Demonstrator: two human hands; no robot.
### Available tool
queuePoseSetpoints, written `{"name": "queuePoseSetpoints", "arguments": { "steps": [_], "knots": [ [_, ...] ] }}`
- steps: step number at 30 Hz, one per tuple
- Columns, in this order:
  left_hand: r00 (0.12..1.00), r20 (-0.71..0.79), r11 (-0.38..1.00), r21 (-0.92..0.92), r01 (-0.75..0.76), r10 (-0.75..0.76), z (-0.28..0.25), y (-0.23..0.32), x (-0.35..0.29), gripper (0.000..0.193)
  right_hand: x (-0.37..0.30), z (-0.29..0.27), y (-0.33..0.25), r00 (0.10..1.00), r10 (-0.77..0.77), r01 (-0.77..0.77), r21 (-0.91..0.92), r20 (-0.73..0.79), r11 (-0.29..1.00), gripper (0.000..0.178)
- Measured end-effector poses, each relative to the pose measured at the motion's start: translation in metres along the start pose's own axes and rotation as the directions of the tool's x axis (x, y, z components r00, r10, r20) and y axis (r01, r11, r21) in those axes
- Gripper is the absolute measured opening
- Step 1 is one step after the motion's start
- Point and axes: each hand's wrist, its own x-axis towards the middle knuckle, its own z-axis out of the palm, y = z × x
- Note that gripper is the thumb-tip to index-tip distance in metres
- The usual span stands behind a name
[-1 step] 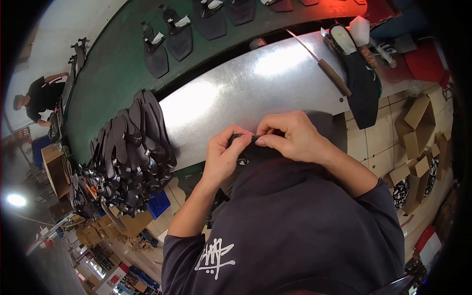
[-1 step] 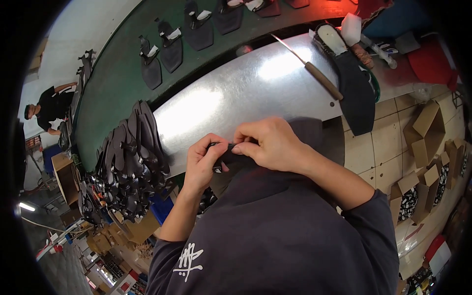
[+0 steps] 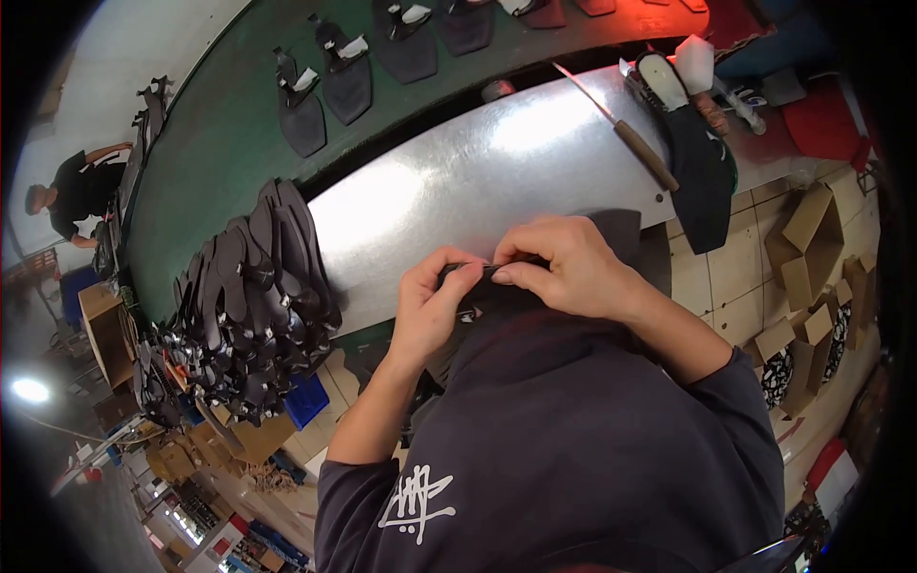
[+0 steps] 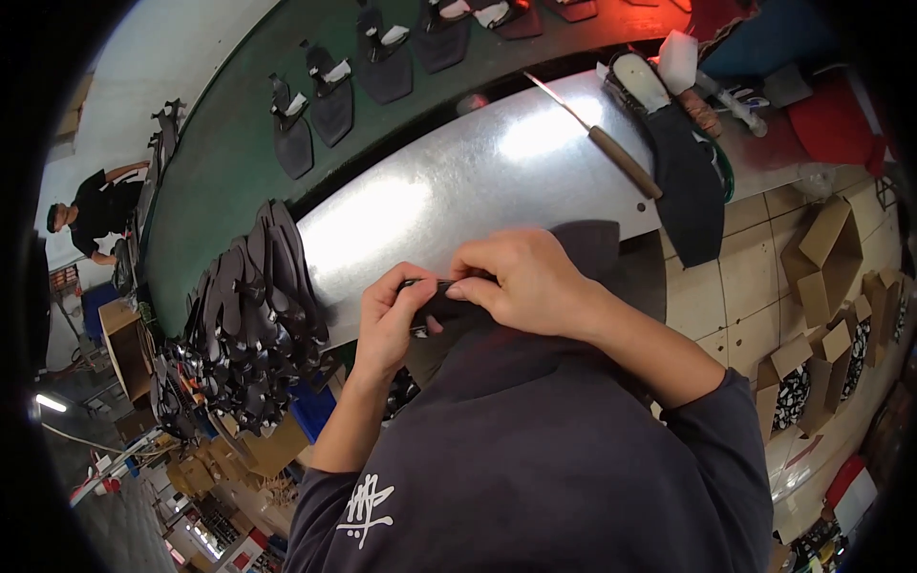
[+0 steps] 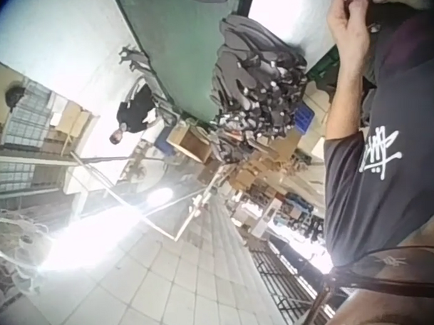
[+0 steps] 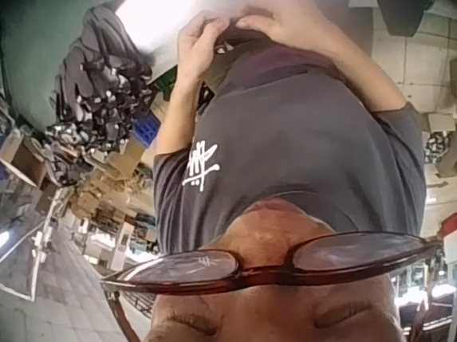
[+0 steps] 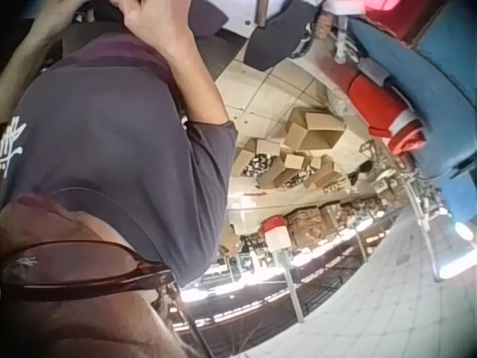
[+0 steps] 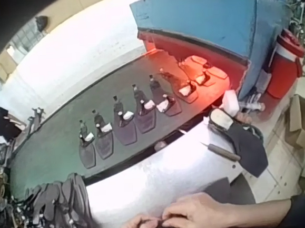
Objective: The person is assembling and finishing components of a shoe at a manufacturing station.
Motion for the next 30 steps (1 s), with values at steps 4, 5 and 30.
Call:
{"name": "queuePoseSetpoints", "arguments": {
  "steps": [4,5,30],
  "knots": [
    [0.981,-0.196,0.930,-0.361,-0.062,-0.011,-0.019,-0.008,0.002,0.020,0.018,-0.031,0.018,0.664,-0.447,0.210,-0.425,-0.600,0.881,0.031],
    [0.965,-0.253,0.866,-0.495,-0.067,-0.070,-0.022,-0.009,0.002,0.023,0.019,-0.043,0.034,0.582,-0.427,0.150,-0.425,-0.692,0.893,0.034],
    [0.923,0.156,0.175,-0.958,0.229,-0.352,0.015,-0.016,0.027,0.019,-0.021,0.048,0.019,0.996,0.029,0.021,0.523,-0.088,0.852,0.061]
  ]
}}
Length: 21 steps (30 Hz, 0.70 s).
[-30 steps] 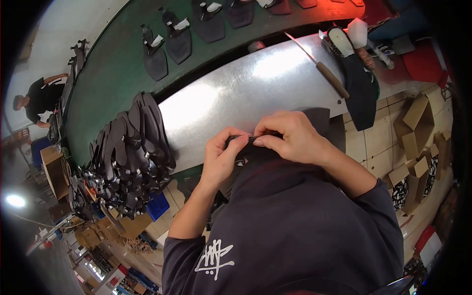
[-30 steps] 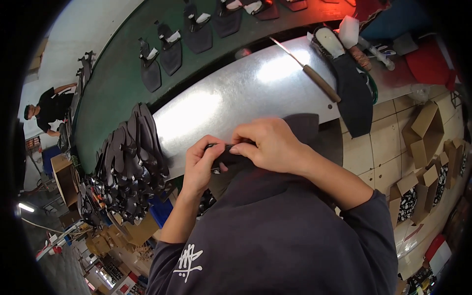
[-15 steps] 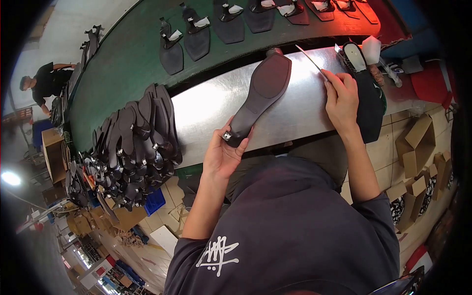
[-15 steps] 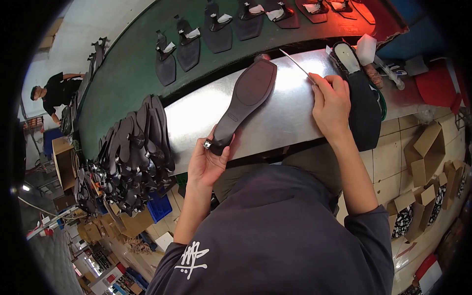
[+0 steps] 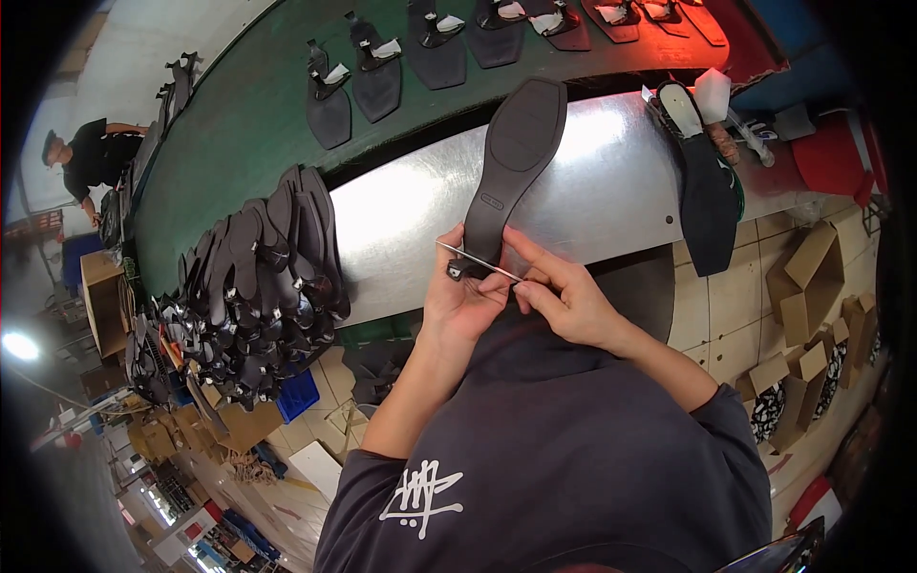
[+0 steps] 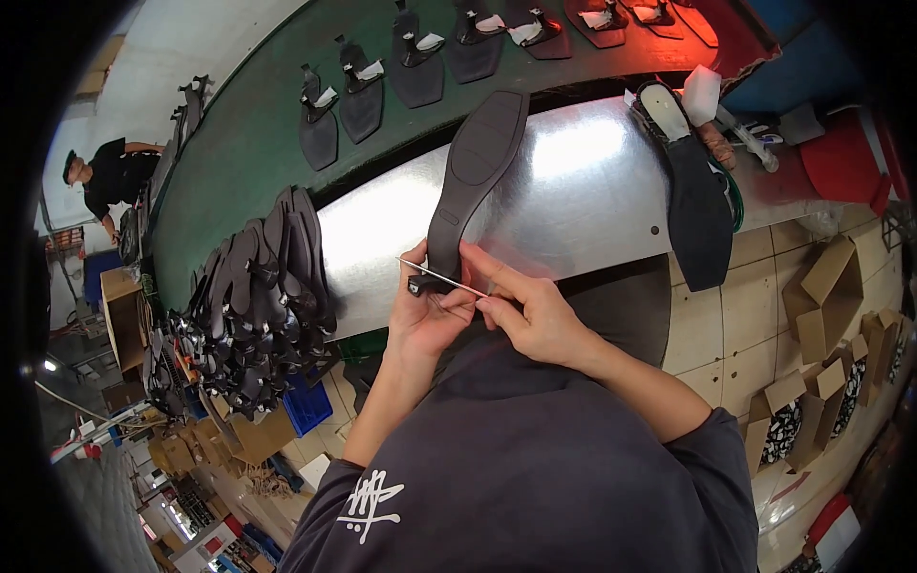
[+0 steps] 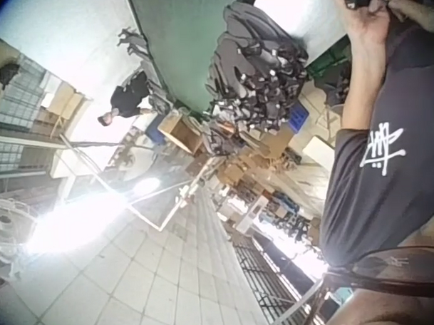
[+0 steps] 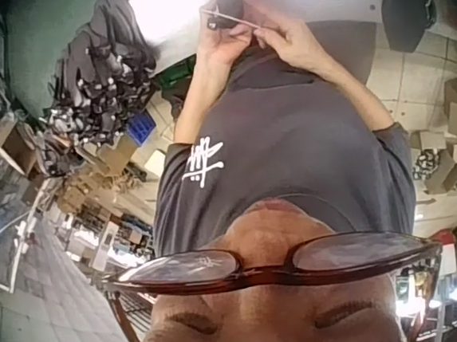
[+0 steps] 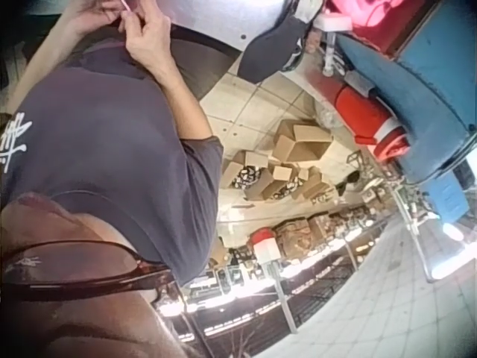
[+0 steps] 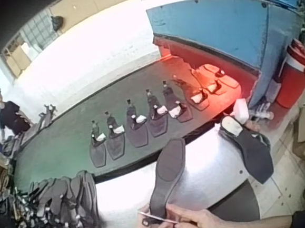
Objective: The person is assembling and finishing components of a shoe at a manufacturing station.
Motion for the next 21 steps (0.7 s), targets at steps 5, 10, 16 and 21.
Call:
{"name": "queuePoseSetpoints", "arguments": {
  "steps": [5,10,16,21],
  "knots": [
    [1.000,0.030,0.999,-0.054,0.001,0.000,-0.002,-0.005,-0.002,0.017,0.002,0.000,0.000,0.982,-0.169,0.167,-0.034,-0.085,0.985,0.050],
    [0.997,-0.053,0.994,0.096,-0.058,0.064,0.006,-0.007,-0.006,0.020,0.002,-0.012,-0.007,0.998,0.056,-0.051,0.213,-0.018,0.976,0.040],
    [0.838,0.098,0.710,0.484,-0.512,0.537,0.001,-0.007,-0.004,0.042,0.002,-0.020,-0.014,0.945,0.294,-0.327,0.434,0.144,0.839,0.047],
    [0.445,0.372,0.160,0.593,-0.789,0.815,0.013,-0.013,-0.009,0.065,0.000,-0.004,-0.019,0.909,0.286,-0.399,0.434,0.303,0.808,0.068]
  ]
}}
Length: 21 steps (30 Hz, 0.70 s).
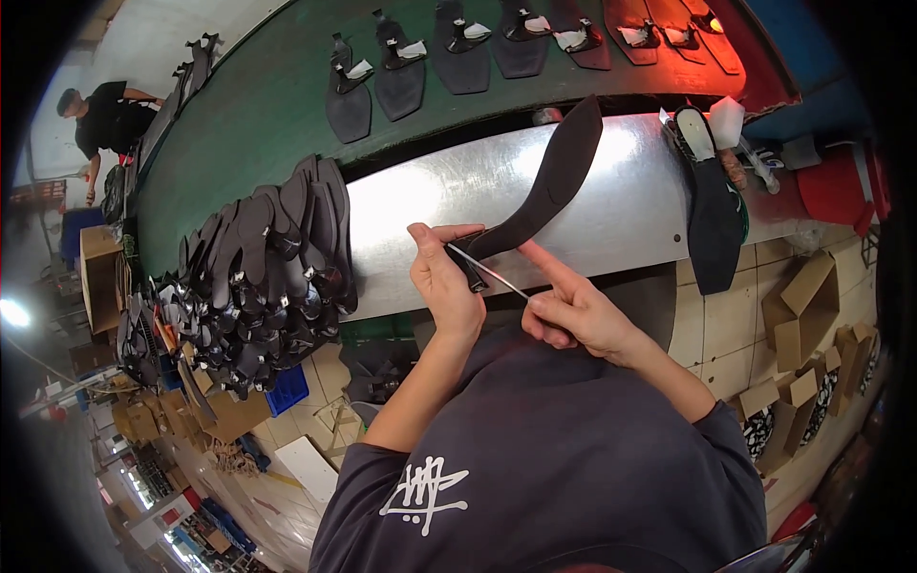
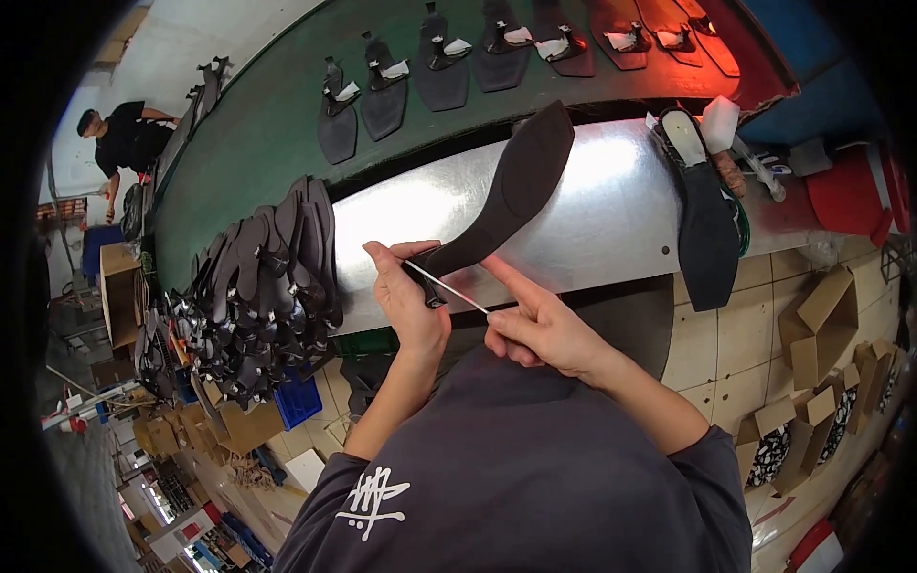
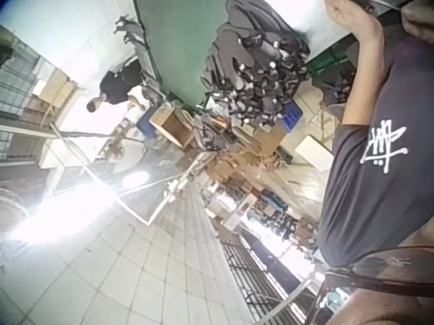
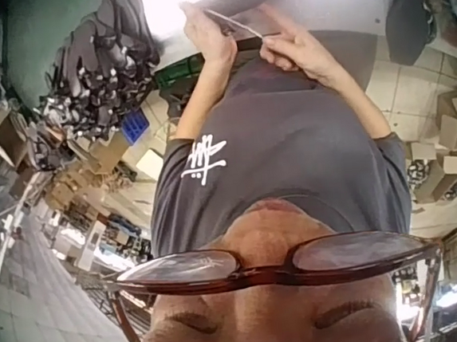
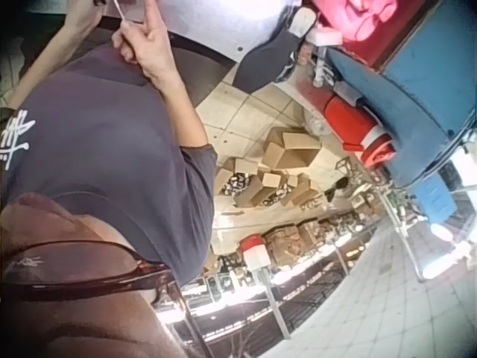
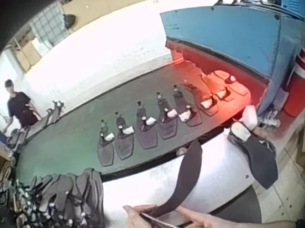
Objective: The person is assembling and finishing components of a shoe at a manufacturing station.
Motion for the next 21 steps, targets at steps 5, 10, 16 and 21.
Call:
{"name": "queuePoseSetpoints", "arguments": {
  "steps": [5,10,16,21],
  "knots": [
    [1.000,0.009,1.000,-0.024,0.001,-0.001,-0.009,-0.007,0.003,0.068,0.003,-0.002,0.001,0.995,0.008,0.014,0.219,-0.102,0.976,0.045],
    [0.999,-0.019,0.998,-0.062,0.032,-0.033,-0.012,-0.003,0.008,0.069,-0.004,0.003,-0.014,0.972,-0.170,0.115,-0.296,-0.165,0.948,0.030],
    [0.982,0.009,0.978,-0.089,0.189,-0.189,-0.006,0.011,0.003,0.079,0.010,0.004,0.004,0.721,-0.692,0.376,-0.856,0.031,0.354,0.023],
    [0.986,-0.077,0.986,-0.096,0.138,-0.146,0.000,0.008,0.008,0.085,0.009,0.014,0.006,0.741,-0.666,0.380,-0.869,0.082,0.316,0.023]
  ]
}}
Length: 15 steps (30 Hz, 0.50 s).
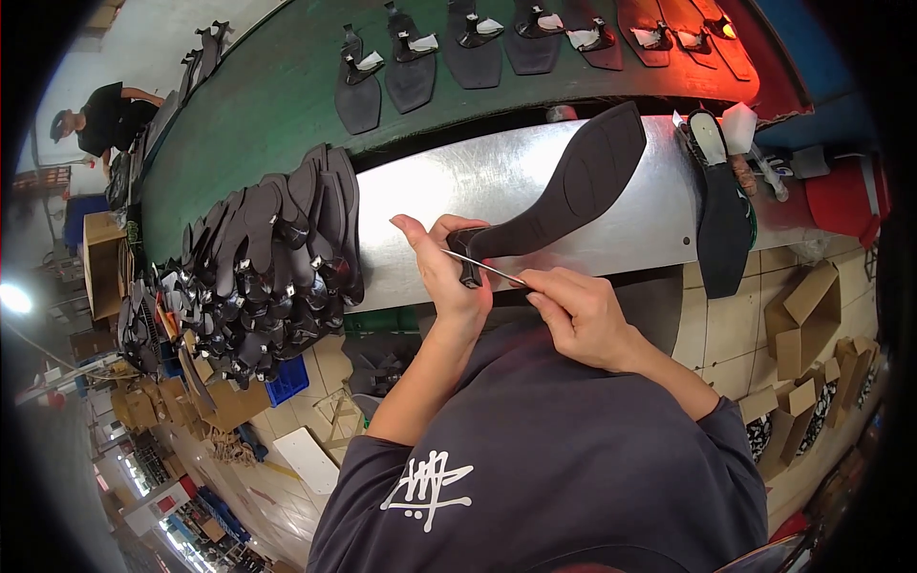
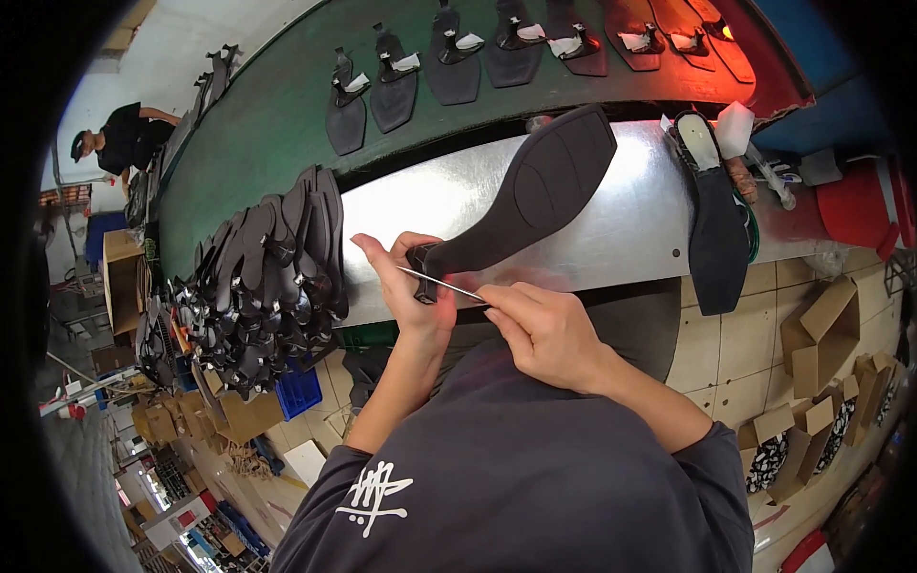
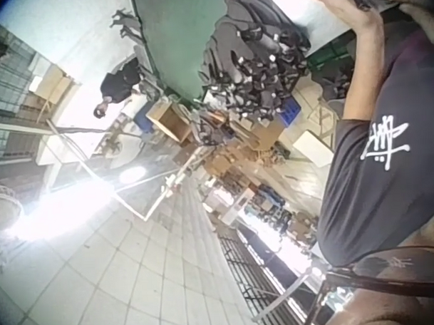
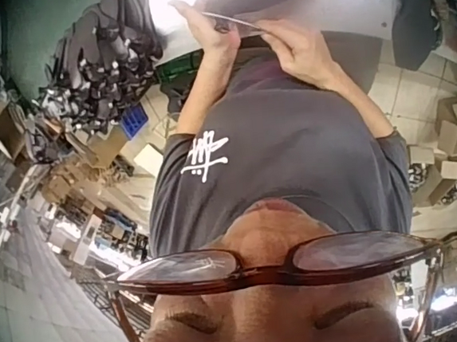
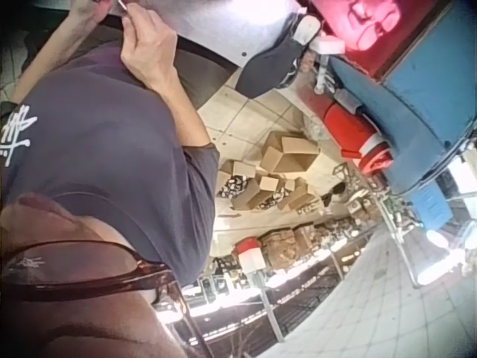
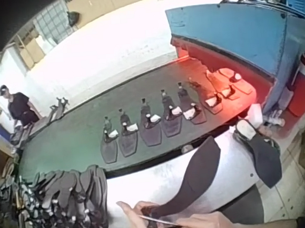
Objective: The person is assembling and finishing components of a shoe at a manufacturing station.
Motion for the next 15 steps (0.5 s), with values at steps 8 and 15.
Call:
{"name": "queuePoseSetpoints", "arguments": {
  "steps": [8,15],
  "knots": [
    [0.897,0.066,0.871,-0.215,0.441,-0.438,-0.007,-0.003,0.018,0.075,-0.006,0.002,-0.015,0.989,-0.140,0.145,-0.100,0.056,0.984,0.025],
    [0.677,0.277,0.510,-0.484,0.711,-0.682,-0.001,-0.003,0.014,0.066,0.002,0.002,0.005,0.992,0.023,-0.040,-0.139,-0.121,0.990,0.011]
  ]
}}
